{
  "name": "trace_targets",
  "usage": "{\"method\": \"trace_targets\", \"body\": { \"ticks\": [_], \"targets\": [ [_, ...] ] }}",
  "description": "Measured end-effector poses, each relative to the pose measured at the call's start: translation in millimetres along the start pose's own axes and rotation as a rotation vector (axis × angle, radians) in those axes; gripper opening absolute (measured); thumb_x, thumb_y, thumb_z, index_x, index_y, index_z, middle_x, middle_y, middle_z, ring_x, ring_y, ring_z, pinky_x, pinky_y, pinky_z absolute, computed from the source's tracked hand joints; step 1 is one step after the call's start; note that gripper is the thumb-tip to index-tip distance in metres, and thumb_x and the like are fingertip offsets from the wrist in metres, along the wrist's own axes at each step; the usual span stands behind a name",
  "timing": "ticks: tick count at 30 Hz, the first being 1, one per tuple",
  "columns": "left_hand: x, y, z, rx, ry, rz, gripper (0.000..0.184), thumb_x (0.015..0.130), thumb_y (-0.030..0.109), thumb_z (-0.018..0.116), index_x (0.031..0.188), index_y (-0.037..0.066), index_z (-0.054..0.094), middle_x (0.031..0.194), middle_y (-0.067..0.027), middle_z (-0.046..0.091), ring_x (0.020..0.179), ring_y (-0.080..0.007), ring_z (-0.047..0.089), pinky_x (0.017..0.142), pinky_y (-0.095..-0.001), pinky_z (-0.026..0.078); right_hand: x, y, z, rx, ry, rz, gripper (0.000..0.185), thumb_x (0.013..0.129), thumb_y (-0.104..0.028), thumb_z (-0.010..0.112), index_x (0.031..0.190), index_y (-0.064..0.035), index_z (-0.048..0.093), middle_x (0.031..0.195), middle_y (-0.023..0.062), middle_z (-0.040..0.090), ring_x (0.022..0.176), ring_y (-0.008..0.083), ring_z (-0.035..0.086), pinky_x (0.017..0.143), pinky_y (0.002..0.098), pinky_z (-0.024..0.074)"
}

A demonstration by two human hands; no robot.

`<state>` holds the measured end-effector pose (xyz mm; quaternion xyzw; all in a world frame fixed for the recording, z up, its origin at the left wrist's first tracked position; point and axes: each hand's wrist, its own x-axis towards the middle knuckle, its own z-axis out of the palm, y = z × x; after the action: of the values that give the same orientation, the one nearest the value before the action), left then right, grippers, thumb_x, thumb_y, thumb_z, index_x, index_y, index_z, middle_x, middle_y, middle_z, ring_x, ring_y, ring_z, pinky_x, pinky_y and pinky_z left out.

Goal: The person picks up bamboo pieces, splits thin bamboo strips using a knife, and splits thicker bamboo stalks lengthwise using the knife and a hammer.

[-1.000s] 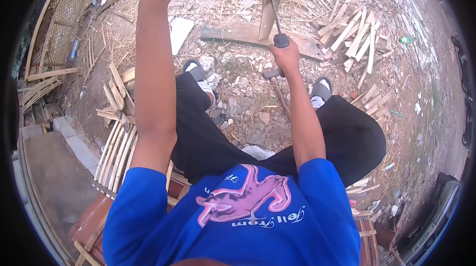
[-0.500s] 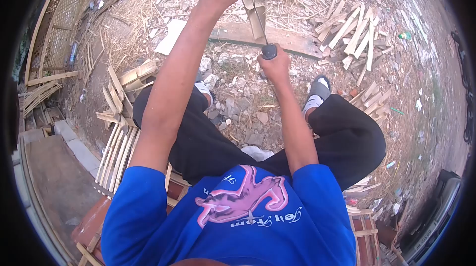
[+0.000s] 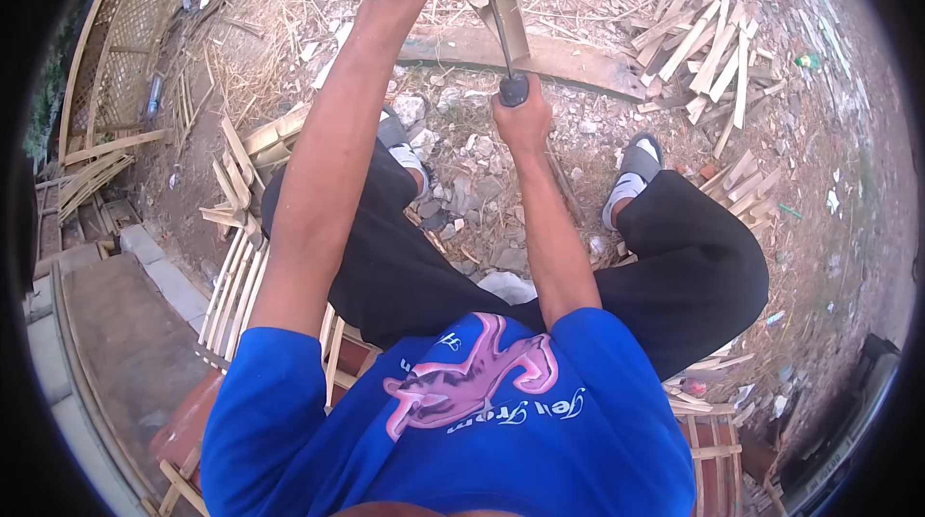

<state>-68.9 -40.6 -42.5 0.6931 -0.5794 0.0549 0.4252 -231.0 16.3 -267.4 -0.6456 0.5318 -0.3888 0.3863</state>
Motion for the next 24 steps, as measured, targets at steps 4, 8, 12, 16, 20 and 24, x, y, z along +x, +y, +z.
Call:
{"method": "trace_targets", "body": {
  "ticks": [4, 8, 12, 16, 20, 24],
  "targets": [
    [4.8, -6.0, 7.2, -0.030, -0.022, 0.079, 0.026, 0.081, 0.029, 0.074, 0.084, 0.003, 0.067, 0.071, -0.0214, 0.065, 0.067, -0.0380, 0.065, 0.059, -0.0445, 0.050, 11.5, 7.8, -22.6, 0.056, -0.159, 0.032, 0.032, 0.071, -0.016, 0.074, 0.096, -0.0009, 0.062, 0.078, 0.0112, 0.067, 0.066, 0.0216, 0.063, 0.066, 0.0337, 0.0503],
    [7.6, -8.0, 6.5, -0.122, -0.001, 0.089, 0.023, 0.080, 0.025, 0.074, 0.082, 0.003, 0.069, 0.068, -0.0205, 0.063, 0.063, -0.0363, 0.063, 0.056, -0.0420, 0.048, 7.1, -24.3, -38.3, 0.009, -0.205, 0.083, 0.035, 0.070, -0.018, 0.074, 0.099, -0.0029, 0.062, 0.084, 0.0154, 0.070, 0.077, 0.0285, 0.069, 0.073, 0.0390, 0.0524],
    [5.5, -9.8, 6.6, -0.154, 0.037, 0.134, 0.021, 0.080, 0.022, 0.075, 0.081, 0.002, 0.069, 0.067, -0.0200, 0.062, 0.061, -0.0342, 0.063, 0.056, -0.0407, 0.048, 2.0, -22.3, -34.1, 0.005, -0.200, 0.115, 0.034, 0.070, -0.018, 0.075, 0.097, -0.0033, 0.061, 0.085, 0.0150, 0.070, 0.078, 0.0281, 0.069, 0.073, 0.0385, 0.0524],
    [4.1, -6.2, 6.3, -0.162, 0.015, 0.096, 0.022, 0.080, 0.024, 0.076, 0.082, 0.002, 0.069, 0.067, -0.0202, 0.062, 0.061, -0.0341, 0.063, 0.056, -0.0403, 0.048, 10.0, -9.8, -32.7, 0.011, -0.220, 0.067, 0.031, 0.069, -0.019, 0.076, 0.092, -0.0027, 0.061, 0.080, 0.0149, 0.068, 0.072, 0.0283, 0.066, 0.070, 0.0376, 0.0516],
    [0.4, -1.0, 14.7, -0.114, 0.036, 0.182, 0.024, 0.079, 0.025, 0.076, 0.081, 0.002, 0.069, 0.068, -0.0202, 0.062, 0.061, -0.0349, 0.063, 0.055, -0.0403, 0.047, 9.1, 28.4, -24.2, 0.084, -0.226, 0.124, 0.031, 0.069, -0.019, 0.077, 0.091, -0.0027, 0.063, 0.080, 0.0127, 0.069, 0.072, 0.0240, 0.066, 0.070, 0.0367, 0.0517],
    [-3.4, 3.2, 17.4, -0.159, 0.077, 0.215, 0.025, 0.079, 0.026, 0.076, 0.082, 0.002, 0.069, 0.068, -0.0203, 0.062, 0.060, -0.0353, 0.062, 0.055, -0.0406, 0.047, 8.4, 64.3, -13.9, 0.121, -0.241, 0.134, 0.033, 0.069, -0.020, 0.077, 0.093, -0.0013, 0.065, 0.081, 0.0123, 0.070, 0.072, 0.0217, 0.066, 0.070, 0.0349, 0.0521]
  ]
}}
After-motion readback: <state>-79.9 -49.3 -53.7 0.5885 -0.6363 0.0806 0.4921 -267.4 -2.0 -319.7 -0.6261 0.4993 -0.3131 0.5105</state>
